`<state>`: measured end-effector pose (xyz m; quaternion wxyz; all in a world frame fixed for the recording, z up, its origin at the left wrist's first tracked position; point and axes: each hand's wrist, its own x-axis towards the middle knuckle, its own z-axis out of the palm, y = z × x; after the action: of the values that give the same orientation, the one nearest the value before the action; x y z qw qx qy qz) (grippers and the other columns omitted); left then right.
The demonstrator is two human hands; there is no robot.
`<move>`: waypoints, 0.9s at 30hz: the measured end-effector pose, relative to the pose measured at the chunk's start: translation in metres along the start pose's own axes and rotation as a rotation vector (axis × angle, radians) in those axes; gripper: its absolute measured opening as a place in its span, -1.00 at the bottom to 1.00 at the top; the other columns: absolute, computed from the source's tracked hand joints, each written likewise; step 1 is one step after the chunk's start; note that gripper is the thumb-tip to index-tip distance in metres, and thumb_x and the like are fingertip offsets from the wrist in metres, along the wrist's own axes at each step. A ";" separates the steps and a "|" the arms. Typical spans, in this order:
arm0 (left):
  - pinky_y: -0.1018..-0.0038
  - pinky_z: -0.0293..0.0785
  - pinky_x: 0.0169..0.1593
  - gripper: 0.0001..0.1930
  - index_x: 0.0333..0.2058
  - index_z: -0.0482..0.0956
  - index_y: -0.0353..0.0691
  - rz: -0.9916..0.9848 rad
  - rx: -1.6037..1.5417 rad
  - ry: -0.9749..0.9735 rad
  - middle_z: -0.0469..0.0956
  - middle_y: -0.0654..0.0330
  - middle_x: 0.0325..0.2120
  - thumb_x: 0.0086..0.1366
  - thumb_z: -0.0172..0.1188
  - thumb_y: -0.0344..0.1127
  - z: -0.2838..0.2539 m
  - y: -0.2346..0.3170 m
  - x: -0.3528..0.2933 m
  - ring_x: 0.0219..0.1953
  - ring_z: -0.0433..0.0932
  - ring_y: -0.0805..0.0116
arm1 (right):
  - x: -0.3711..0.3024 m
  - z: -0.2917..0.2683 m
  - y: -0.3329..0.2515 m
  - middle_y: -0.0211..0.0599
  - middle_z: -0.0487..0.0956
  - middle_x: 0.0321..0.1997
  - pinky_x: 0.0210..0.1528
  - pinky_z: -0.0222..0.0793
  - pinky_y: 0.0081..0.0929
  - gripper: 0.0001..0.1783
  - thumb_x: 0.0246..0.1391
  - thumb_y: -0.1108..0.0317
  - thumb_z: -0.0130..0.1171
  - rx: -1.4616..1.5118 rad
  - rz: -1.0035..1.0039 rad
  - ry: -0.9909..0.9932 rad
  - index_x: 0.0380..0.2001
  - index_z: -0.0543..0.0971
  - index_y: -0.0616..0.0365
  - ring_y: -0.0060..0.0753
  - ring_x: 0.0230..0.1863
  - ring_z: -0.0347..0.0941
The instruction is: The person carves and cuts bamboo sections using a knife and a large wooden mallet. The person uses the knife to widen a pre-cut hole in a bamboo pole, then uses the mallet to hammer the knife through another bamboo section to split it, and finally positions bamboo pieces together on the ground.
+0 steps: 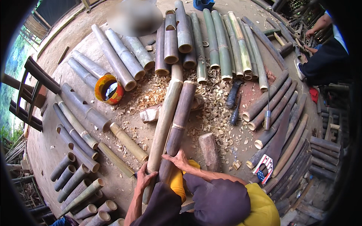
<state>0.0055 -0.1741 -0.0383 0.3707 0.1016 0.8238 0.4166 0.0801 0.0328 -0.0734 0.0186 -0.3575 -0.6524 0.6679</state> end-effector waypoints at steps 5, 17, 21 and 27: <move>0.33 0.35 0.04 -0.27 0.04 0.39 -0.29 0.005 0.024 0.006 0.54 -0.05 -0.15 -0.15 0.36 -0.13 0.002 -0.001 0.000 -0.06 0.51 0.17 | -0.003 0.001 -0.007 0.19 0.44 -0.06 0.03 0.33 -0.24 0.10 -0.38 -0.19 0.42 -0.020 0.025 0.021 0.02 0.18 0.46 0.01 -0.01 0.42; 0.15 0.03 0.24 0.24 0.25 -0.05 -0.27 0.184 0.401 0.212 0.10 -0.14 0.16 -0.40 0.47 0.04 0.059 0.057 -0.021 0.21 0.07 -0.12 | -0.005 -0.015 -0.005 0.31 0.38 -0.01 0.09 0.26 -0.21 0.07 -0.20 -0.27 0.26 -0.034 0.159 -0.024 0.01 0.17 0.56 0.08 0.06 0.36; 0.13 0.00 0.24 0.38 0.27 -0.09 -0.13 -0.041 0.740 0.423 0.07 -0.04 0.21 -0.63 0.55 -0.08 0.089 0.041 -0.019 0.24 0.08 0.00 | -0.003 -0.037 -0.026 0.24 0.38 0.05 0.18 0.15 -0.24 -0.09 -0.01 -0.25 0.08 -0.118 0.232 -0.129 0.08 0.24 0.42 0.08 0.14 0.29; 0.08 0.01 0.22 0.34 0.25 0.00 -0.12 -0.036 0.710 0.497 0.13 -0.05 0.18 -0.65 0.49 0.02 0.075 0.035 -0.023 0.20 0.15 -0.03 | 0.138 -0.206 -0.104 0.01 0.46 -0.36 -0.20 0.35 -0.15 -0.74 0.01 0.34 0.12 -0.882 -0.426 0.687 -0.29 0.39 0.29 -0.06 -0.26 0.42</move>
<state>0.0691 -0.1167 -0.0278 0.1103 0.1051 0.9819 0.1128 0.0349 0.2929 -0.0219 0.2118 -0.3884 -0.8821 0.1619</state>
